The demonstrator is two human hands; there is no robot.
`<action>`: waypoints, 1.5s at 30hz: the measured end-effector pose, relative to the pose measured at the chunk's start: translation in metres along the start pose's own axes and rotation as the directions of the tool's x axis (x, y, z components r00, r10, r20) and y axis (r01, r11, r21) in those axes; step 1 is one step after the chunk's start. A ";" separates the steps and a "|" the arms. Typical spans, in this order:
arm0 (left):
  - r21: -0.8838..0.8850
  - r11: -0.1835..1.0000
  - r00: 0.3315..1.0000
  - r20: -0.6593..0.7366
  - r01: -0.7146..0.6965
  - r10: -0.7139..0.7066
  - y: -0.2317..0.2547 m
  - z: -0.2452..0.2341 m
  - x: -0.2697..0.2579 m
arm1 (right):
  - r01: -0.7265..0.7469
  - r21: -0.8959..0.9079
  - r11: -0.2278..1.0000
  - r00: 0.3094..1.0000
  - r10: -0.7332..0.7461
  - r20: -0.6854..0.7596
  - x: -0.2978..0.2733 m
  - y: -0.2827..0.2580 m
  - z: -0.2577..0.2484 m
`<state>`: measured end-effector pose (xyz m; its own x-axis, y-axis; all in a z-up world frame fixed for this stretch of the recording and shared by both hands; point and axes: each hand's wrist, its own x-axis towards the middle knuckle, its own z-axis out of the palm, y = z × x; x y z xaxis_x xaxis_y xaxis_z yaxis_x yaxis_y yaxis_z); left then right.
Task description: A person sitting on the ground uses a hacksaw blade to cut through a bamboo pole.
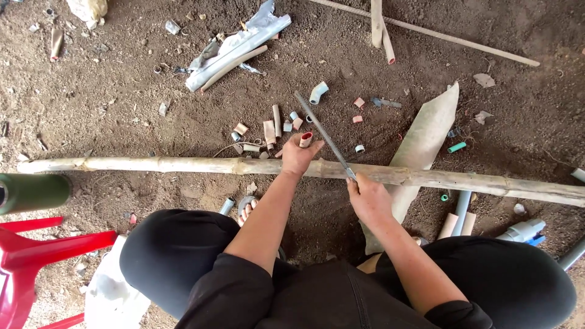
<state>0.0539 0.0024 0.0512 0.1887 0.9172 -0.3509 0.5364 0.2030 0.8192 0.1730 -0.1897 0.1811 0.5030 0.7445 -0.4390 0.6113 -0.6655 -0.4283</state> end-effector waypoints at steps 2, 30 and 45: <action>0.003 1.000 0.998 -0.051 -0.022 0.023 0.000 0.000 -0.003 | 0.005 -0.001 1.000 1.000 -0.005 -0.001 -0.001 -0.001 -0.001; -0.104 0.989 0.994 0.057 0.101 -0.096 0.006 -0.029 -0.028 | 0.035 -0.024 0.999 0.997 -0.036 -0.064 0.000 -0.002 0.013; -0.029 0.910 0.908 0.071 -0.413 0.414 -0.003 -0.004 -0.021 | 0.056 -0.007 0.998 0.996 -0.056 -0.075 0.006 0.003 0.020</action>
<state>0.0454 -0.0159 0.0577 0.4517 0.8921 -0.0120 0.3863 -0.1834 0.9040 0.1655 -0.1883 0.1615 0.5121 0.7826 -0.3539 0.6427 -0.6225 -0.4466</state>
